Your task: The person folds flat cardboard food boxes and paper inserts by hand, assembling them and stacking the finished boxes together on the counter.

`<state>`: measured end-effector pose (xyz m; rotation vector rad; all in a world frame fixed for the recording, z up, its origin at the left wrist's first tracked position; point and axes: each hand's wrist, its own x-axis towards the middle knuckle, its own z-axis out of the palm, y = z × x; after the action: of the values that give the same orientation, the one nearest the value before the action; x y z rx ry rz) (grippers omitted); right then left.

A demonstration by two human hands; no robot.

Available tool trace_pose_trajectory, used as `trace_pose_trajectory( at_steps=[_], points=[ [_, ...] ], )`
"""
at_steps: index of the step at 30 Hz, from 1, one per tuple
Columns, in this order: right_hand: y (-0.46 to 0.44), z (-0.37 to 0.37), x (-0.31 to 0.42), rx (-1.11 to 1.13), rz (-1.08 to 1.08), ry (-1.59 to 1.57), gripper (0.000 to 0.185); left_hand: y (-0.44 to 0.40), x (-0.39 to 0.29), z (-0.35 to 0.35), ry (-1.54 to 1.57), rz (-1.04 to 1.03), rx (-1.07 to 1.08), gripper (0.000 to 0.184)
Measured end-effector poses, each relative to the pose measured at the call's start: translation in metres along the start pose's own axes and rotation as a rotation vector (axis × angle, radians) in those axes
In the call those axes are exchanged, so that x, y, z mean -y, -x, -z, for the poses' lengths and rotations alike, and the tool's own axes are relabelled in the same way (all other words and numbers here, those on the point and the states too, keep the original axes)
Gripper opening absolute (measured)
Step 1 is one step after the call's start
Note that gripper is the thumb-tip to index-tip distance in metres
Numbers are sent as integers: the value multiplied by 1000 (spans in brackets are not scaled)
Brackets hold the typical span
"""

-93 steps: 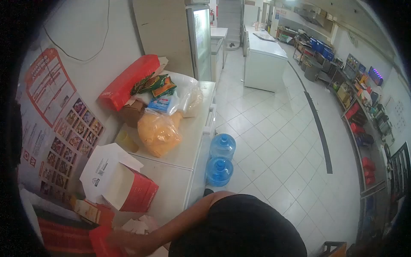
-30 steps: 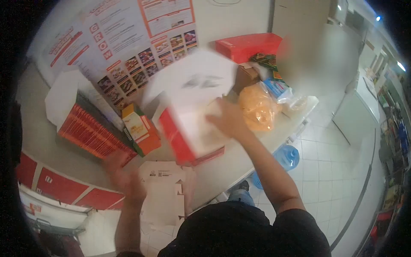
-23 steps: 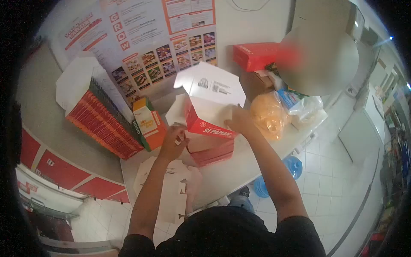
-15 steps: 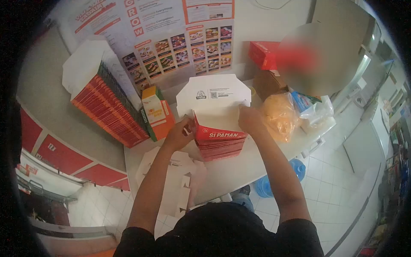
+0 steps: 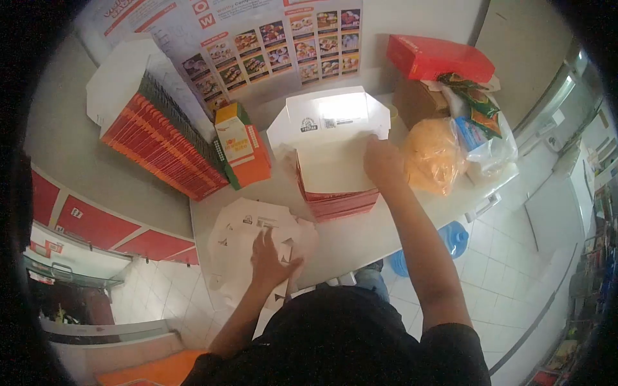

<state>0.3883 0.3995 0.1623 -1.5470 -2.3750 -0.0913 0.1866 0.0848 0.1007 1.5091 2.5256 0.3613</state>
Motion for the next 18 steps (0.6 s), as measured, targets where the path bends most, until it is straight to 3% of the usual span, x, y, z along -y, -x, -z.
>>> trace_pose_trajectory(
  at_steps=[3,6,10,13,16,18],
  points=[
    [-2,12,0,54,8,-2,18,41,38,-1,-63,205,446,84],
    [2,36,8,-60,17,-76,26,58,141,-77,69,-229,170,81],
    [24,83,56,-372,37,-480,31,53,105,-41,202,-53,84,73],
    [60,112,101,-270,187,-581,25,52,86,-59,176,-19,223,75],
    [91,112,118,-100,356,-697,22,40,109,-70,289,-135,233,59],
    [112,102,123,111,464,-815,22,32,127,-53,618,-32,401,46]
  ],
)
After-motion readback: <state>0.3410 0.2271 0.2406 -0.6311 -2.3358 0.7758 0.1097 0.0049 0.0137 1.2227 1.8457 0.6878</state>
